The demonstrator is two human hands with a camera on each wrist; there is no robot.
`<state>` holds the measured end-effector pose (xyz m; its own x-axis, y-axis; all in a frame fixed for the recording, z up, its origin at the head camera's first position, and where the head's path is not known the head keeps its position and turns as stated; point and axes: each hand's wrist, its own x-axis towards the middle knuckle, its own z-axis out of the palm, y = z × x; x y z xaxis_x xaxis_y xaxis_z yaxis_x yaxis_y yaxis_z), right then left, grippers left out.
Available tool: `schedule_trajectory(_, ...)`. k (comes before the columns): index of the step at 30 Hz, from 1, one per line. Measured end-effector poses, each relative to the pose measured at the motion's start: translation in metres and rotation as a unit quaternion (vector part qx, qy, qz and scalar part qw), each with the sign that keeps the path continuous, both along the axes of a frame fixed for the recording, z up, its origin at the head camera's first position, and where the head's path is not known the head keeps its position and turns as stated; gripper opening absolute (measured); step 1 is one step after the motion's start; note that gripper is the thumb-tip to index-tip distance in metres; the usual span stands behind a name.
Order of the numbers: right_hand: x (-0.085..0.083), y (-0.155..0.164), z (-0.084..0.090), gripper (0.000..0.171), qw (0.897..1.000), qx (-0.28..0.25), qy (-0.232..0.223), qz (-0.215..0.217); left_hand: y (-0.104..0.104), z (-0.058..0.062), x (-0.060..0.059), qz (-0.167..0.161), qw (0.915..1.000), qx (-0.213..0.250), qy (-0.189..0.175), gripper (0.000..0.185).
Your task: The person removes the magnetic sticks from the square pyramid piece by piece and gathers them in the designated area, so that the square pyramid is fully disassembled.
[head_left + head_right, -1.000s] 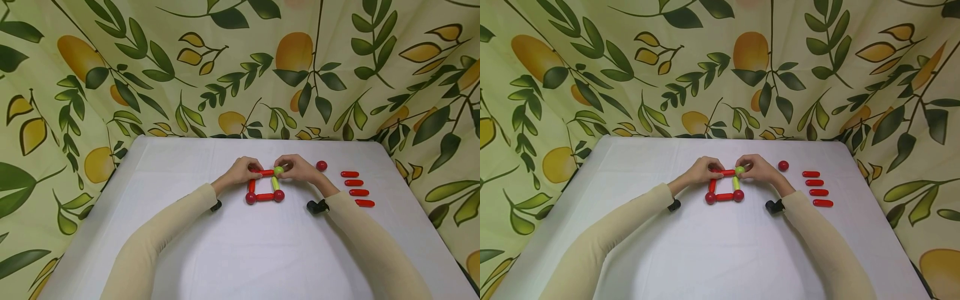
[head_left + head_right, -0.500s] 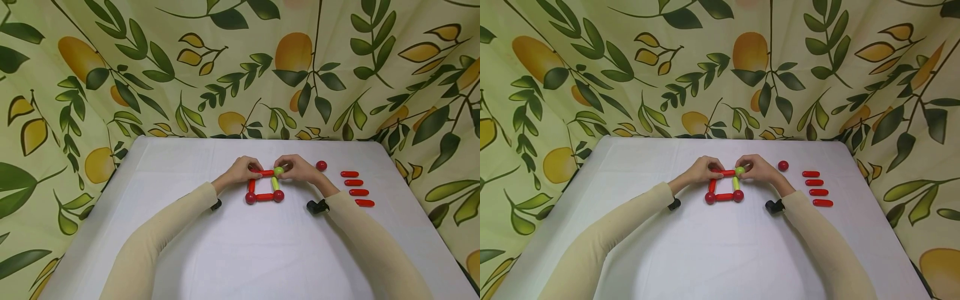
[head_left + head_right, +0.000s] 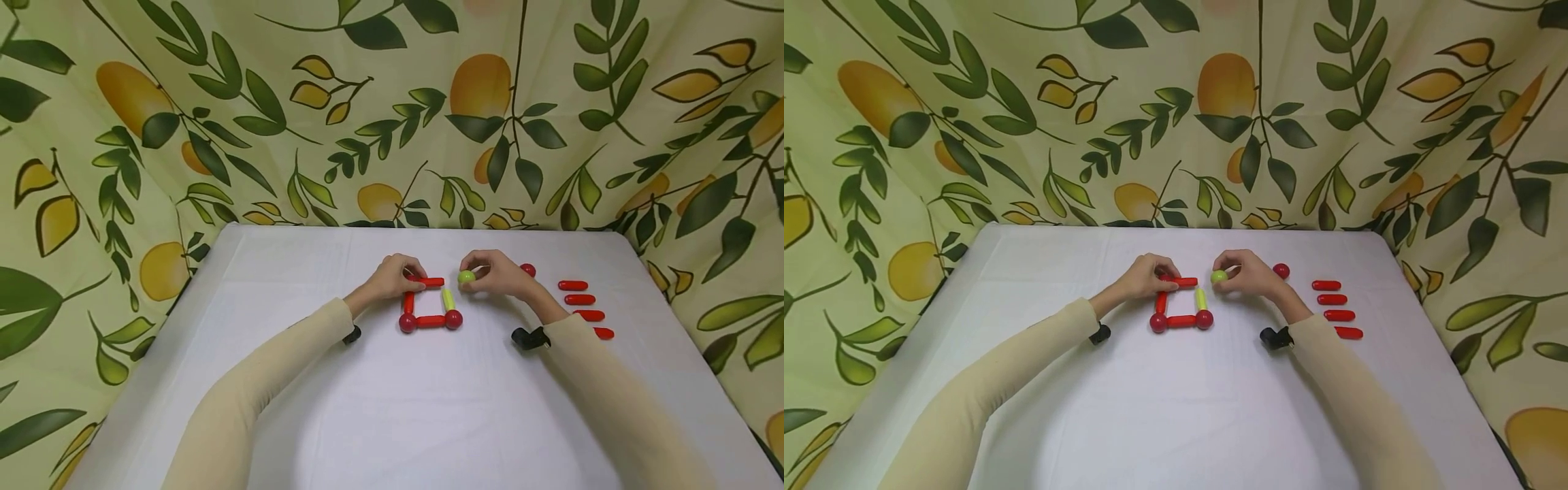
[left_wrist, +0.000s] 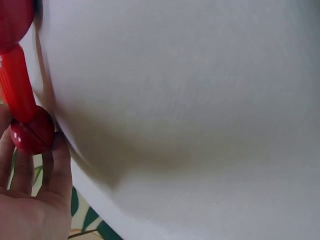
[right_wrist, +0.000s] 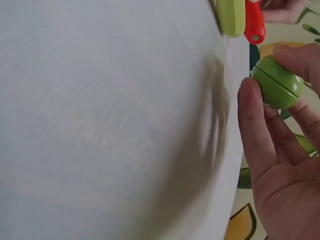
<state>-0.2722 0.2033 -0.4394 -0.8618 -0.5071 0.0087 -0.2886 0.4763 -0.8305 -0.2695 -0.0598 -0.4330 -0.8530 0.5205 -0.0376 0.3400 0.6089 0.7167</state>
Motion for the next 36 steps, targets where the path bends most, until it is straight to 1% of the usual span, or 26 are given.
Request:
schedule_trajectory(5,0.006,0.009,0.007,0.032,1.000,-0.013,-0.012,0.023,-0.004,0.001,-0.001,0.001,1.0000,0.006,-0.002,0.015)
schedule_trajectory(6,0.008,0.011,0.008,0.033,0.999,-0.016,-0.014,0.023,-0.005,0.001,0.000,0.004,1.0000,0.005,-0.005,0.015)
schedule_trajectory(9,0.021,0.016,0.020,0.033,1.000,-0.014,-0.020,0.015,-0.006,0.002,0.001,0.008,0.9999,-0.003,-0.008,0.015)
schedule_trajectory(12,0.025,0.027,0.021,0.033,1.000,-0.014,-0.017,0.006,-0.006,0.003,0.001,0.010,0.9999,-0.010,-0.008,0.016)
schedule_trajectory(13,0.026,0.031,0.020,0.033,1.000,-0.011,-0.016,0.002,-0.006,0.002,0.001,0.008,0.9999,-0.013,-0.006,0.016)
schedule_trajectory(16,0.023,0.049,0.008,0.034,1.000,-0.009,-0.005,-0.008,-0.007,0.001,0.000,0.002,0.9999,-0.014,-0.005,0.016)
schedule_trajectory(22,0.035,0.079,0.004,0.037,0.999,0.013,0.020,-0.036,-0.006,0.000,-0.002,-0.004,0.9999,-0.009,-0.010,0.016)
schedule_trajectory(26,0.041,0.096,0.004,0.035,0.998,0.024,0.035,-0.048,-0.005,0.000,-0.002,-0.006,0.9998,-0.014,-0.011,0.016)
schedule_trajectory(30,0.041,0.105,0.005,0.035,0.996,0.042,0.058,-0.056,-0.006,0.000,-0.002,-0.007,0.9997,-0.021,-0.011,0.017)
schedule_trajectory(36,0.030,0.104,0.011,0.036,0.993,0.027,0.076,-0.081,-0.006,-0.001,-0.004,-0.010,0.9996,-0.020,-0.017,0.017)
